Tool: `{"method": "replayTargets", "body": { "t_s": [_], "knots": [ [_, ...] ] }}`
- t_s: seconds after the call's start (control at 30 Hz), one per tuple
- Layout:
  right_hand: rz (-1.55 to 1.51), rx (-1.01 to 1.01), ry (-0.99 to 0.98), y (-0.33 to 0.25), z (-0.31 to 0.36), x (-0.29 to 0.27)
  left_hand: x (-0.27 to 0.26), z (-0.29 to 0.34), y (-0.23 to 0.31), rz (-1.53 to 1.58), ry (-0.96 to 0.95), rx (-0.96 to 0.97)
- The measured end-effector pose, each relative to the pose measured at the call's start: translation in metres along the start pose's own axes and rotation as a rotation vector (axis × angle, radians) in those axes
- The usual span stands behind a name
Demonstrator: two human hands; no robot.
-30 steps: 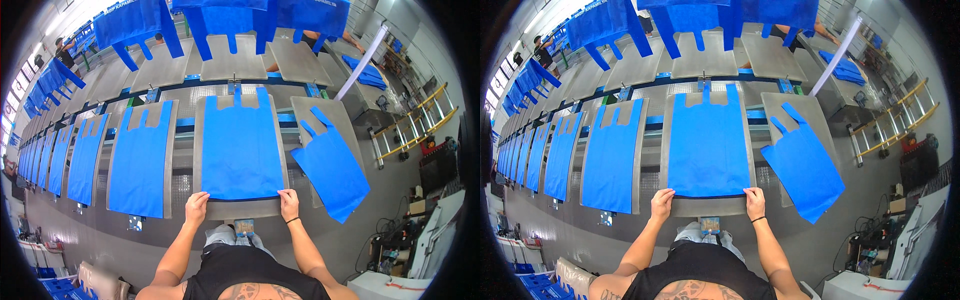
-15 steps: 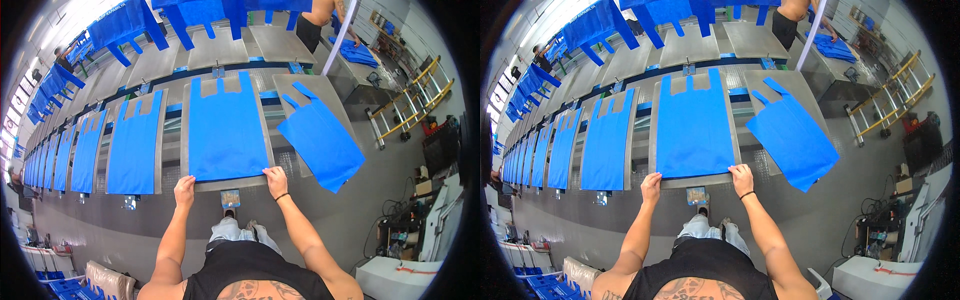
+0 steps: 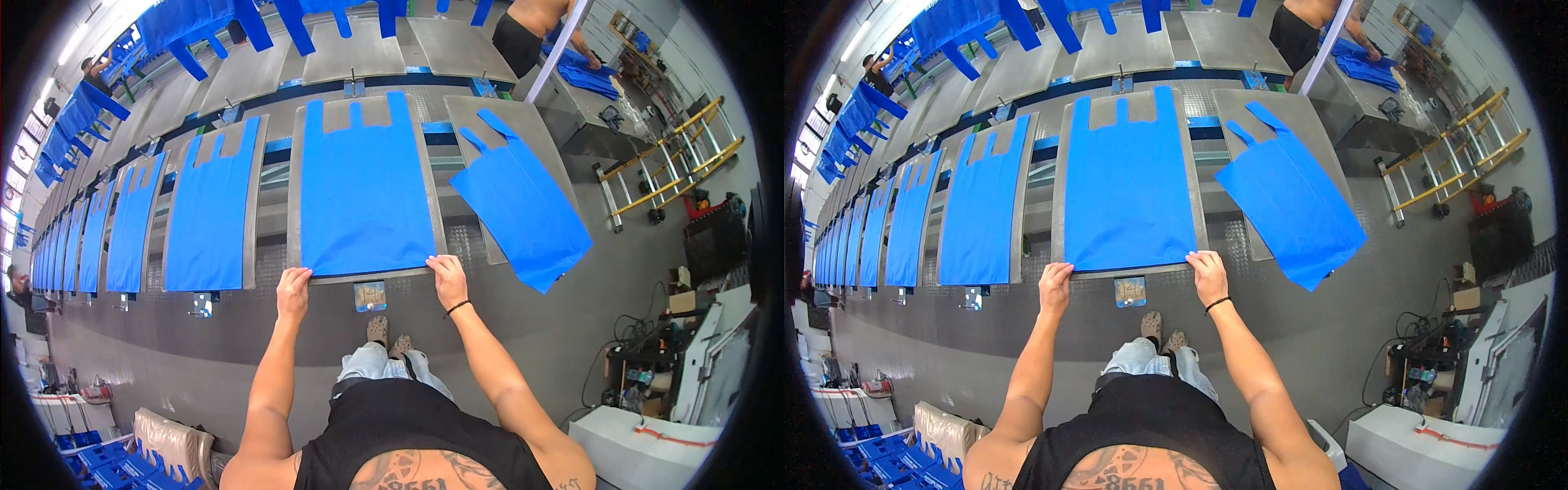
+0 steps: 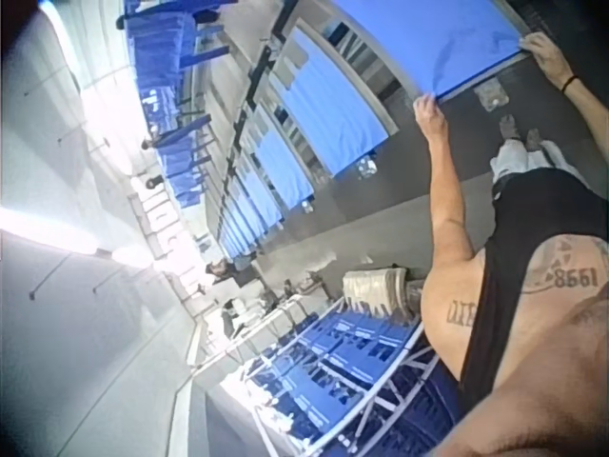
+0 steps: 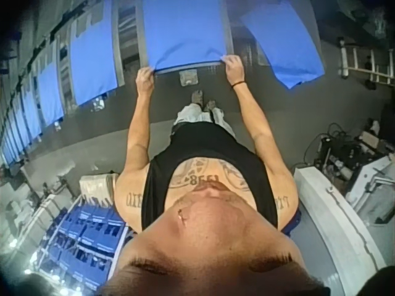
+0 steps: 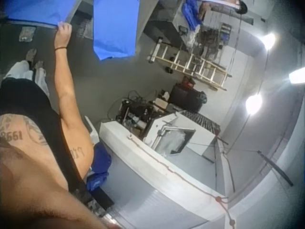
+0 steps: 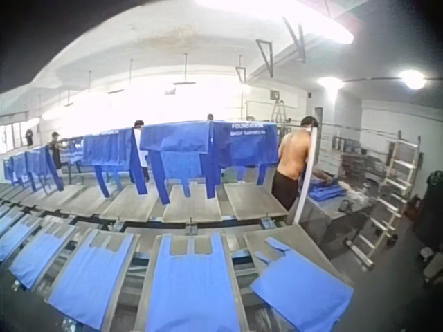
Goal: The person repeatedly folds blue tote bags on a metal workbench in a factory setting. They pick up each bag, align it, fold it in half, and then fold it again into a compact rectangle. The folded bags are placed in a stack on the table. Other workers are visible in the background performing similar tasks.
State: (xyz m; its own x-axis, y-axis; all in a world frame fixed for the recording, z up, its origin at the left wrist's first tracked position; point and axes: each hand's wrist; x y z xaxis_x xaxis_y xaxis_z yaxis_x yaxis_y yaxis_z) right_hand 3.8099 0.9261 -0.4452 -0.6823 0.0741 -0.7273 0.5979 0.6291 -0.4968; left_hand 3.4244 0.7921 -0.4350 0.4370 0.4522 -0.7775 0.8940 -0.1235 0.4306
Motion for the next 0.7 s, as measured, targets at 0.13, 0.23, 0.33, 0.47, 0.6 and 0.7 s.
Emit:
{"method": "replayTargets", "body": {
  "t_s": [0.13, 0.23, 0.33, 0.47, 0.6, 0.7],
  "knots": [
    [-0.028, 0.024, -0.010, 0.001, 0.003, -0.002, -0.003, -0.004, -0.001, 0.011, -0.022, 0.029],
    [-0.037, 0.029, -0.031, -0.003, 0.008, -0.004, -0.008, 0.000, -0.005, 0.033, -0.091, 0.008],
    [-0.026, 0.013, -0.045, -0.005, 0.007, -0.007, -0.014, 0.002, -0.011, -0.033, -0.206, 0.095],
    [-0.029, -0.014, -0.060, -0.004, 0.007, -0.009, -0.018, 0.003, -0.018, -0.004, -0.270, 0.125],
    [-0.021, -0.038, -0.099, -0.003, 0.005, -0.011, -0.023, 0.003, -0.025, 0.017, -0.314, 0.164],
    [-0.054, -0.059, -0.109, 0.001, 0.006, -0.011, -0.023, 0.004, -0.030, 0.030, -0.317, 0.193]
  ]
}}
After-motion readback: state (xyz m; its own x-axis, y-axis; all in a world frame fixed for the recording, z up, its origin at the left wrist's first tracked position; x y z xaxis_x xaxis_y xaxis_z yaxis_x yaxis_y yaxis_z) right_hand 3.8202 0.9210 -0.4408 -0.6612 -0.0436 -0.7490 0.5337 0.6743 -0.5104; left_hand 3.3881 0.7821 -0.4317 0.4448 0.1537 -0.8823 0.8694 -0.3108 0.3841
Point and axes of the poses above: each hand's wrist, its own z-axis away from the middle knuckle, its own x-axis out of the palm, y = z × x, and after that the axes turned 4 degrees about -y, right-handed
